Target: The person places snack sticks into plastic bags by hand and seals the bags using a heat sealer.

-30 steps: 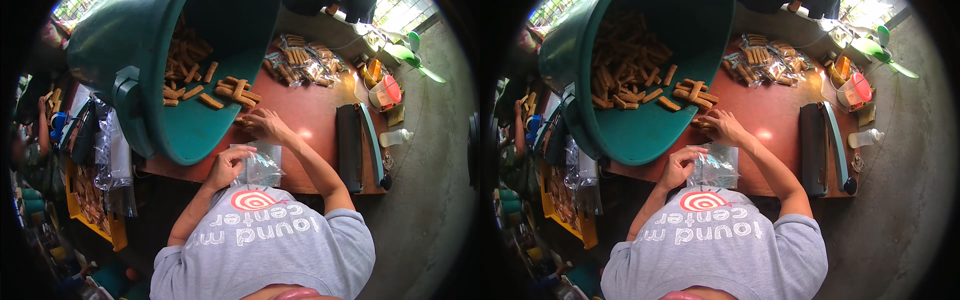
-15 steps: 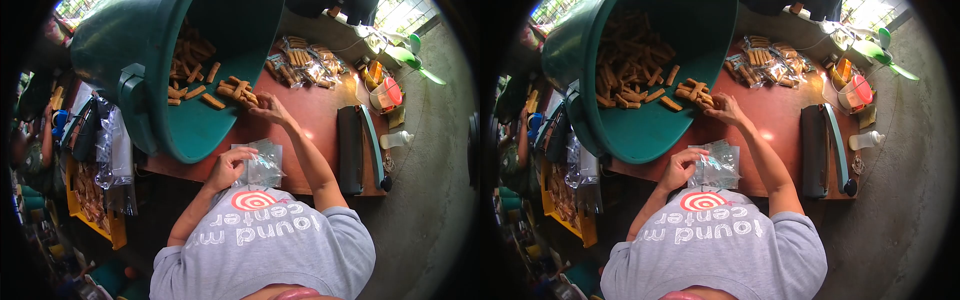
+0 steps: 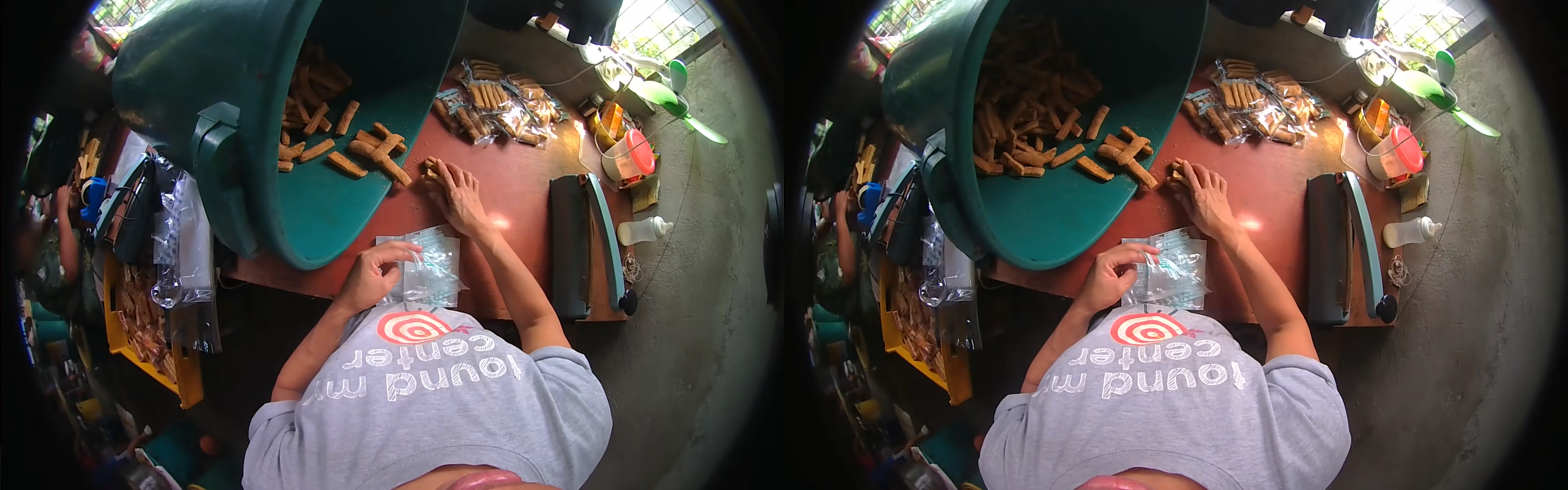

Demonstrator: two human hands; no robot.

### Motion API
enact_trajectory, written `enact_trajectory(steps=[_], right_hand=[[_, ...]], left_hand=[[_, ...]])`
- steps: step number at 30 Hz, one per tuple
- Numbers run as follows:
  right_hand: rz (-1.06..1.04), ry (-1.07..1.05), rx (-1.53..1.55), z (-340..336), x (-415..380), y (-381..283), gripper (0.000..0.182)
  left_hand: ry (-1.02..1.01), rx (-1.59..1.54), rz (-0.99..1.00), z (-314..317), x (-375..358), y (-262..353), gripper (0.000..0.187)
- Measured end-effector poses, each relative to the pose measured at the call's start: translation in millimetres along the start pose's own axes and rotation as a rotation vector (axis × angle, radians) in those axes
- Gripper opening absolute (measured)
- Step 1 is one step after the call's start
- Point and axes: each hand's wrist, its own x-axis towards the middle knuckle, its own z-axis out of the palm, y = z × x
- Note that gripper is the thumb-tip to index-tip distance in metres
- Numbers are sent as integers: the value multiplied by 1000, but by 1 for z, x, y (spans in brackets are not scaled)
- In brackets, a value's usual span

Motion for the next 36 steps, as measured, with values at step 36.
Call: enact_trajectory(steps=[36], right_hand=[[75, 64, 23, -1, -35, 4, 78]], left_hand=[[-35, 88, 41, 6, 24, 10, 36]])
